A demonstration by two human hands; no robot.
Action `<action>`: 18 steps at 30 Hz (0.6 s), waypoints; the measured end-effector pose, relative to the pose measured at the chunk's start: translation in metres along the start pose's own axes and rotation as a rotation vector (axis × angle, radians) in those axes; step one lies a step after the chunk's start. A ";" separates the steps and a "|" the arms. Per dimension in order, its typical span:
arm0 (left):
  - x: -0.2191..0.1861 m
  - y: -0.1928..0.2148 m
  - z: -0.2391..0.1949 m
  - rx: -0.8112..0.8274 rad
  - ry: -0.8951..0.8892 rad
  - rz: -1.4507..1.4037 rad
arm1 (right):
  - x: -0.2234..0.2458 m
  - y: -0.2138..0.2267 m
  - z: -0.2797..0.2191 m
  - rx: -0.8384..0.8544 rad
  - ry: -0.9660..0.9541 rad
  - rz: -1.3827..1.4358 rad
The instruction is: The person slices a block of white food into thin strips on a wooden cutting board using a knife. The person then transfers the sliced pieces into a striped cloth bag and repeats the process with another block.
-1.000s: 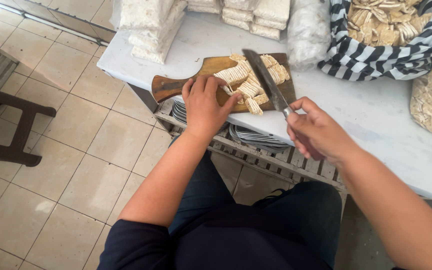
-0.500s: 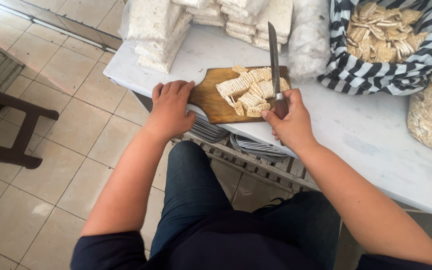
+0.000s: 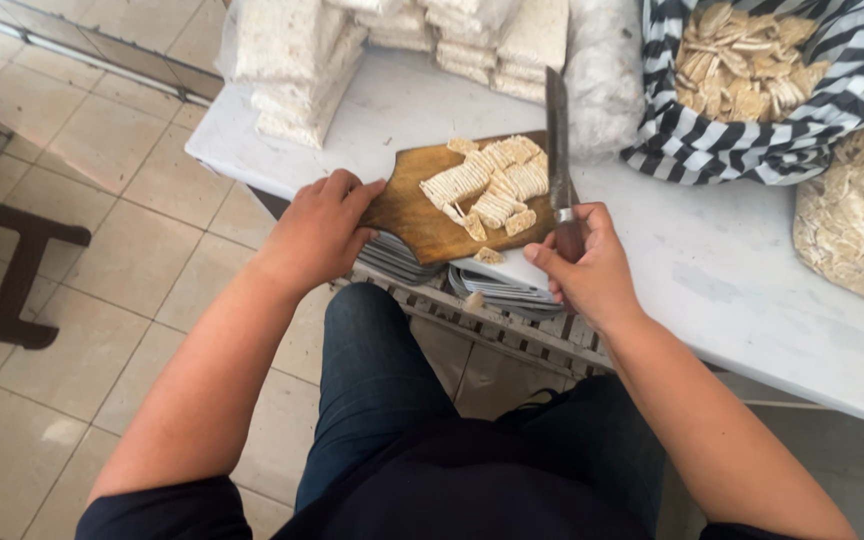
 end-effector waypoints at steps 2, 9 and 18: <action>-0.003 0.000 -0.001 -0.013 -0.009 0.024 | -0.004 -0.004 -0.003 0.004 0.008 -0.019; -0.008 -0.003 -0.003 -0.038 -0.045 0.001 | -0.005 0.003 0.000 -0.014 0.022 0.020; -0.002 -0.007 -0.004 -0.045 -0.089 0.009 | -0.002 -0.002 -0.012 -0.023 0.132 -0.129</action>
Point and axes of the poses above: each hand's wrist, its own z-axis towards the middle knuckle, its own y-axis out of the back of the hand, x = y × z, the point moved 6 cm from there along z, towards the middle knuckle, and after that the axes turned 15 degrees about -y, right-handed, at the moved point
